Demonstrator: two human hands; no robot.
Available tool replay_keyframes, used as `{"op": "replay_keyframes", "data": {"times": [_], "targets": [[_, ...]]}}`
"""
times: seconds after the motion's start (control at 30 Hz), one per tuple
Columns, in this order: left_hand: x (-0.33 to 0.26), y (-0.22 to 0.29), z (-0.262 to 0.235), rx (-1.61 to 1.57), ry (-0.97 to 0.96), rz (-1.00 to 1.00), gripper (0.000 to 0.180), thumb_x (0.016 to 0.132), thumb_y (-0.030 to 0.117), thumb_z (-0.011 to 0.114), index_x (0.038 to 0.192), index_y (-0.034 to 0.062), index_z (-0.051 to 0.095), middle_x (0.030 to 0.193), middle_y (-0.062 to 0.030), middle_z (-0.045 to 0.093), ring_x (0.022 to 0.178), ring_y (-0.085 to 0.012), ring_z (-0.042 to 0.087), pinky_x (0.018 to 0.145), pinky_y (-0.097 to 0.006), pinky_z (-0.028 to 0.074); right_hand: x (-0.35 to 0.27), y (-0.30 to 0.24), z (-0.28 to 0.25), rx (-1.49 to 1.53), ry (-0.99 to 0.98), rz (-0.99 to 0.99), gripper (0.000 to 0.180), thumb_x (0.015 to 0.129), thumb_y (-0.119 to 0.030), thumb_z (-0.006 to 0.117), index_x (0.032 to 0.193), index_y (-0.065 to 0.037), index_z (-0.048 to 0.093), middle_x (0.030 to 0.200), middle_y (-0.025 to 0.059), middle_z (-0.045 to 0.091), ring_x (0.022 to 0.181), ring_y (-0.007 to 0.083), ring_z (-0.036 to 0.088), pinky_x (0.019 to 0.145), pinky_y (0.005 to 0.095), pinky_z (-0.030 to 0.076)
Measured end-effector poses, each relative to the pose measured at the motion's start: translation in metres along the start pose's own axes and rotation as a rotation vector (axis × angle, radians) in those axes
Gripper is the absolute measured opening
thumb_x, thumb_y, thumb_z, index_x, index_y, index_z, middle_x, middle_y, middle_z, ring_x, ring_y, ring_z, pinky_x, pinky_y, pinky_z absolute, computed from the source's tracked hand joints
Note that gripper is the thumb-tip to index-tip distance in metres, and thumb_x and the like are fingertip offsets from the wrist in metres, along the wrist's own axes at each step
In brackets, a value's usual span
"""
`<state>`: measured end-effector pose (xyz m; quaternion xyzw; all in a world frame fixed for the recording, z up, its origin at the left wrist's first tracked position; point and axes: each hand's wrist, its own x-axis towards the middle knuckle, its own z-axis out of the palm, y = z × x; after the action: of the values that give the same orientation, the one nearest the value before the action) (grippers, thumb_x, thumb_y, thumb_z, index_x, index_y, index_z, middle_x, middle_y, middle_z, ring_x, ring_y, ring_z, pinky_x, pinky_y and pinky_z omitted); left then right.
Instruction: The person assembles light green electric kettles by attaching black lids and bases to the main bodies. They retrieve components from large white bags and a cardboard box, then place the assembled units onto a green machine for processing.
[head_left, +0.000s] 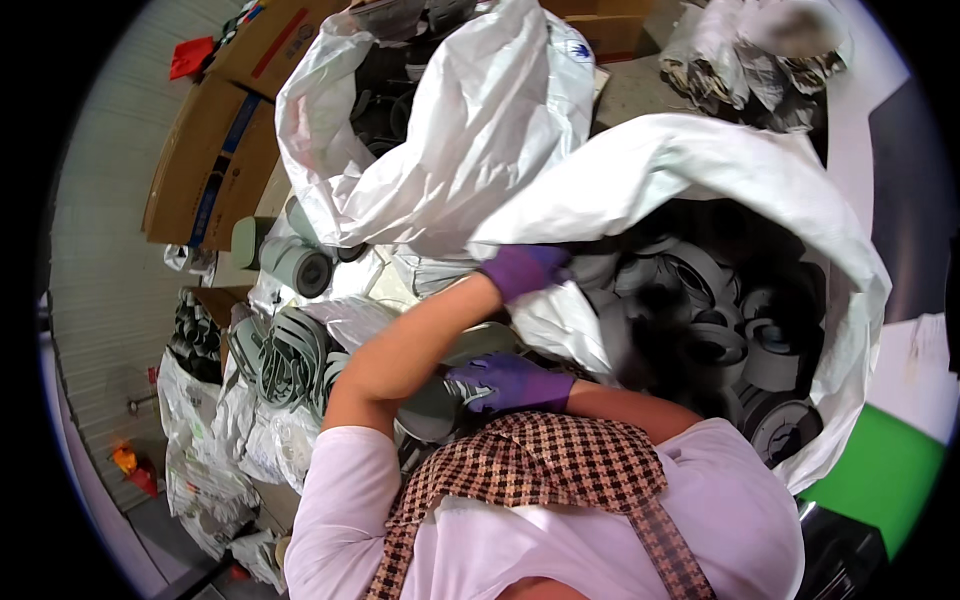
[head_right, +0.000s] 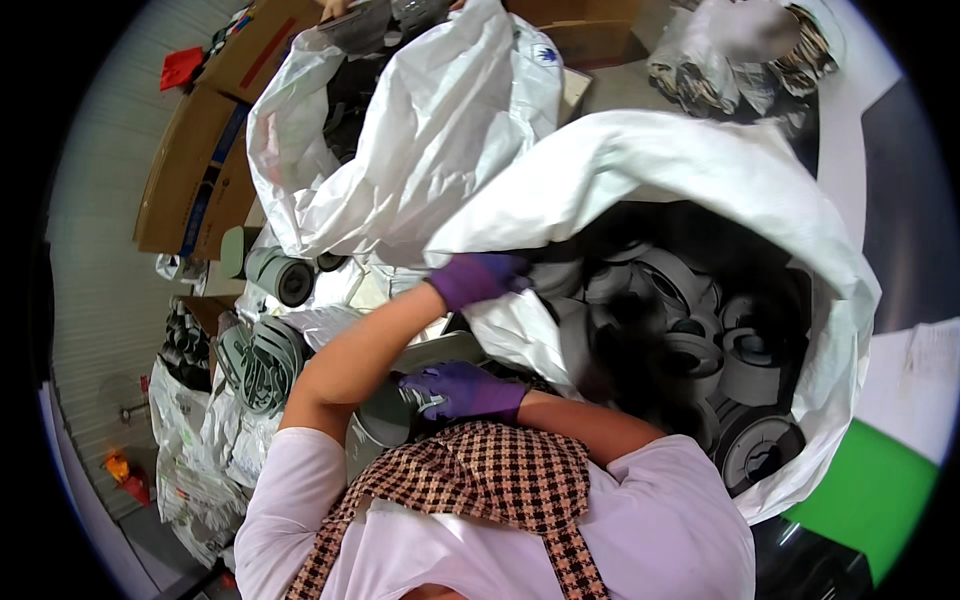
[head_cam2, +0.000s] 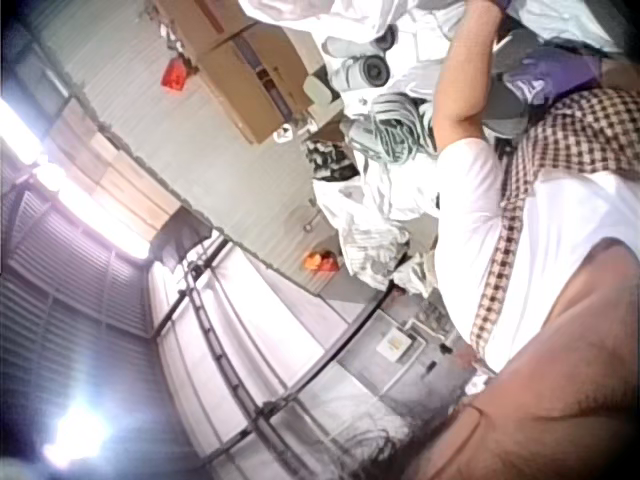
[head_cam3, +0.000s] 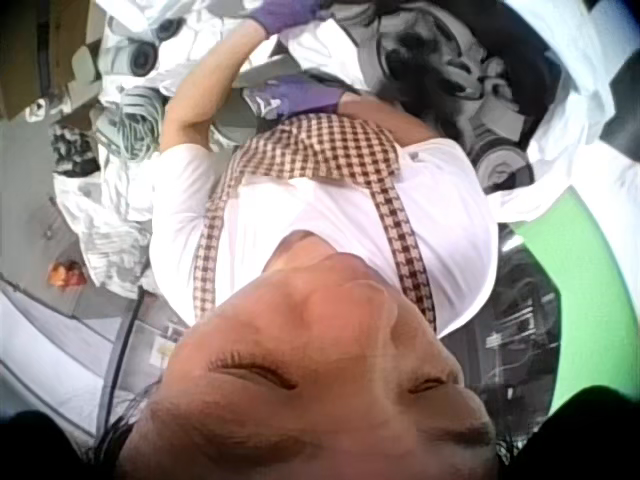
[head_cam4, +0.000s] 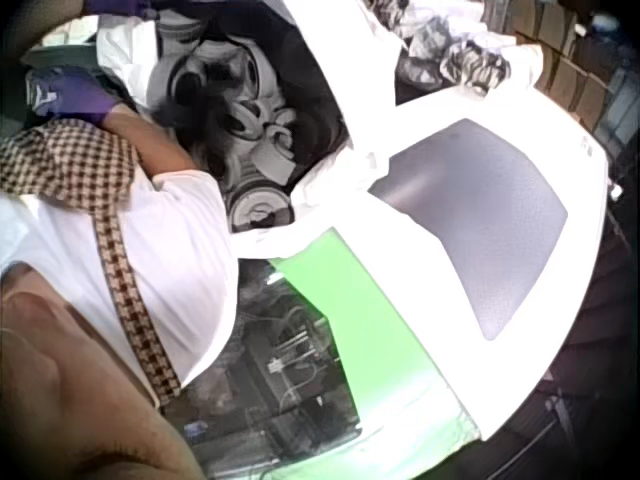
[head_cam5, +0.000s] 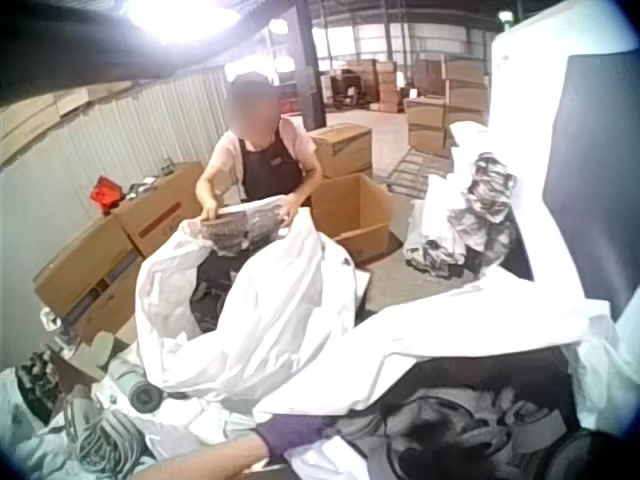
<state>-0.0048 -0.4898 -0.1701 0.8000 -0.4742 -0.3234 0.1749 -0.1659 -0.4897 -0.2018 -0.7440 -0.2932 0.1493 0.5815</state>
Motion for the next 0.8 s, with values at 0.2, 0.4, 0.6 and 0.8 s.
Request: {"op": "replay_keyframes", "data": {"times": [0.2, 0.4, 0.6, 0.8], "targets": [[-0.026, -0.002, 0.048, 0.470, 0.190, 0.180, 0.059, 0.083, 0.047, 0.065, 0.134, 0.0178, 0.056, 0.108, -0.0107, 0.065, 0.087, -0.0265, 0.067, 0.073, -0.041, 0.053, -0.023, -0.017, 0.036, -0.101, 0.148, 0.111, 0.060, 0.084, -0.038, 0.074, 0.133, -0.008, 0.057, 0.116, 0.0206, 0.064, 0.104, 0.0377, 0.062, 0.089, 0.0466, 0.050], [-0.065, 0.035, 0.064, 0.696, 0.346, 0.165, 0.066, 0.079, 0.047, 0.068, 0.128, 0.0037, 0.055, 0.111, -0.0141, 0.060, 0.107, -0.0292, 0.057, 0.097, -0.047, 0.040, -0.042, -0.022, 0.094, -0.156, 0.060, 0.114, 0.062, 0.084, -0.042, 0.073, 0.131, -0.005, 0.056, 0.123, 0.0221, 0.062, 0.110, 0.0391, 0.061, 0.093, 0.0460, 0.049], [-0.109, 0.037, 0.097, 0.102, 0.692, 0.342, 0.054, 0.084, 0.032, 0.071, 0.128, 0.0048, 0.055, 0.126, -0.0176, 0.056, 0.119, -0.0368, 0.052, 0.108, -0.050, 0.037, -0.058, -0.039, 0.124, -0.142, 0.005, 0.208, 0.067, 0.089, -0.043, 0.070, 0.139, -0.002, 0.052, 0.138, 0.0222, 0.054, 0.128, 0.0356, 0.052, 0.109, 0.0434, 0.040], [-0.163, 0.039, -0.041, 0.015, 1.145, 0.516, 0.039, 0.085, 0.014, 0.069, 0.122, 0.0055, 0.064, 0.118, -0.0159, 0.065, 0.113, -0.0338, 0.060, 0.102, -0.046, 0.044, -0.059, -0.032, 0.125, -0.106, 0.035, 0.074, 0.073, 0.089, -0.045, 0.069, 0.148, -0.009, 0.044, 0.144, 0.0159, 0.052, 0.128, 0.0336, 0.054, 0.106, 0.0429, 0.043]]}}
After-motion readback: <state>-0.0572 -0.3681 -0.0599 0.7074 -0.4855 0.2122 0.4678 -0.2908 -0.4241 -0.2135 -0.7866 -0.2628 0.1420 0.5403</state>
